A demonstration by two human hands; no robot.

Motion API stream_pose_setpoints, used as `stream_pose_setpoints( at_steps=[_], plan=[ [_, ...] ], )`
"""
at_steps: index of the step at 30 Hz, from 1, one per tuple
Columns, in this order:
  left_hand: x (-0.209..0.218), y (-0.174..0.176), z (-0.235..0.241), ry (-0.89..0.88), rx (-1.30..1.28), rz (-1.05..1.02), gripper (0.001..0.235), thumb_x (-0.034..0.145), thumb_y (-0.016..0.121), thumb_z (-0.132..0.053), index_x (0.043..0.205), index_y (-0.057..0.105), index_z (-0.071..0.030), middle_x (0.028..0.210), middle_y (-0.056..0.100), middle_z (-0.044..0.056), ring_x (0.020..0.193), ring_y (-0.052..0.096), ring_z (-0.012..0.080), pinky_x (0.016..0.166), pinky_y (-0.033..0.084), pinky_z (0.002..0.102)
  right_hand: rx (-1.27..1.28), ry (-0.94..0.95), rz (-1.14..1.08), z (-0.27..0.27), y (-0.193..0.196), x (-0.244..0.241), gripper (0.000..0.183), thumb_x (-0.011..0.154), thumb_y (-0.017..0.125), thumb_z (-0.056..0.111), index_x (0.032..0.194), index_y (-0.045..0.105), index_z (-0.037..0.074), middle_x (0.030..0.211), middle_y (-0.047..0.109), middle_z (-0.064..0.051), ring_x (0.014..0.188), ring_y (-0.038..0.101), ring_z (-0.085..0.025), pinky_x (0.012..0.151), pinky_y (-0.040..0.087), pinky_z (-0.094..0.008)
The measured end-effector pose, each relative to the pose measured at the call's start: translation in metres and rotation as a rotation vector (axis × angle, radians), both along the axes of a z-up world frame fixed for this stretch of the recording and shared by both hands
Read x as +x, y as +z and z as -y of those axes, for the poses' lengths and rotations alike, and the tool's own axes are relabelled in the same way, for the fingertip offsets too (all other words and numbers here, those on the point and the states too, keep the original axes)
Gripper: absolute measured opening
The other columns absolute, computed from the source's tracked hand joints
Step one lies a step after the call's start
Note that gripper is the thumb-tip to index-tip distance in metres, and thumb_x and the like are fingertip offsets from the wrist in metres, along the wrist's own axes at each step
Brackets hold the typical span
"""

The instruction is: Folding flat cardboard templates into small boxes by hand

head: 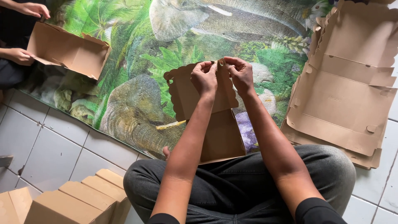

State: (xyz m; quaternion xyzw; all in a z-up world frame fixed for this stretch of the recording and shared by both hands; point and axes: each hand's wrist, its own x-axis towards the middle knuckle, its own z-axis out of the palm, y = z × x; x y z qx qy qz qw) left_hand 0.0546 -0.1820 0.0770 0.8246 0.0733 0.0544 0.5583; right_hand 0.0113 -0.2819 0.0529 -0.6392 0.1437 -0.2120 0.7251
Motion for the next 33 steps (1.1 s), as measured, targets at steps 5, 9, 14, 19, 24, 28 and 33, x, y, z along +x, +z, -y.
stream_pose_setpoints(
  at_steps=[5,9,14,19,24,28,33],
  plan=[
    [-0.002,-0.014,0.013,0.023,-0.112,-0.058,0.018,0.066,0.084,-0.013,0.083,0.076,-0.013,0.071,0.074,0.004,0.068,0.072,0.0154,0.064,0.057,0.028,0.06,-0.071,-0.008,0.001,0.004,0.001,0.015,0.086,0.073,0.01,0.1,0.073,0.006,0.082,0.072,-0.006,0.07,0.064,-0.006,0.059,0.057,-0.018],
    [-0.008,0.001,0.012,0.002,-0.039,-0.056,0.017,0.066,0.084,-0.016,0.082,0.077,-0.016,0.071,0.074,0.004,0.071,0.073,0.0191,0.065,0.058,0.031,-0.032,-0.068,0.044,0.001,0.0,0.002,0.015,0.085,0.073,0.009,0.1,0.072,0.007,0.083,0.07,-0.006,0.074,0.063,-0.006,0.061,0.054,-0.019],
    [-0.009,0.016,0.003,-0.072,0.096,-0.009,0.01,0.073,0.079,-0.016,0.082,0.078,-0.017,0.072,0.074,0.005,0.078,0.074,0.0262,0.07,0.059,0.037,0.03,-0.035,0.066,-0.002,0.001,0.001,0.02,0.082,0.078,0.008,0.101,0.071,0.007,0.083,0.069,-0.003,0.076,0.061,-0.004,0.066,0.051,-0.019],
    [-0.01,0.031,-0.002,-0.151,0.11,0.028,0.008,0.076,0.076,-0.016,0.084,0.078,-0.019,0.072,0.074,0.003,0.078,0.074,0.0218,0.072,0.059,0.035,0.268,0.029,0.093,-0.007,0.019,-0.006,0.022,0.079,0.082,0.005,0.098,0.07,0.004,0.081,0.065,-0.001,0.077,0.06,-0.004,0.07,0.049,-0.017],
    [-0.002,0.018,-0.004,-0.151,0.082,-0.016,0.01,0.075,0.077,-0.015,0.084,0.079,-0.02,0.072,0.075,0.004,0.078,0.074,0.0237,0.069,0.059,0.036,0.264,-0.028,0.071,-0.002,0.01,0.001,0.025,0.078,0.083,0.008,0.1,0.071,0.005,0.08,0.071,-0.002,0.069,0.063,-0.001,0.06,0.05,-0.014],
    [-0.001,0.013,-0.003,-0.141,0.053,-0.042,0.011,0.075,0.078,-0.014,0.084,0.079,-0.019,0.07,0.074,0.003,0.069,0.074,0.0194,0.066,0.059,0.034,0.231,-0.055,0.075,-0.002,0.004,0.005,0.028,0.076,0.084,0.007,0.1,0.071,0.003,0.08,0.072,-0.004,0.07,0.066,-0.003,0.059,0.054,-0.015],
    [-0.003,0.012,-0.001,-0.14,0.053,-0.049,0.011,0.074,0.079,-0.015,0.085,0.079,-0.02,0.071,0.074,0.003,0.071,0.074,0.0216,0.065,0.059,0.035,0.191,-0.062,0.065,-0.001,0.003,0.005,0.026,0.076,0.084,0.004,0.099,0.072,0.004,0.081,0.072,-0.005,0.072,0.066,-0.005,0.063,0.055,-0.017]
  ],
)
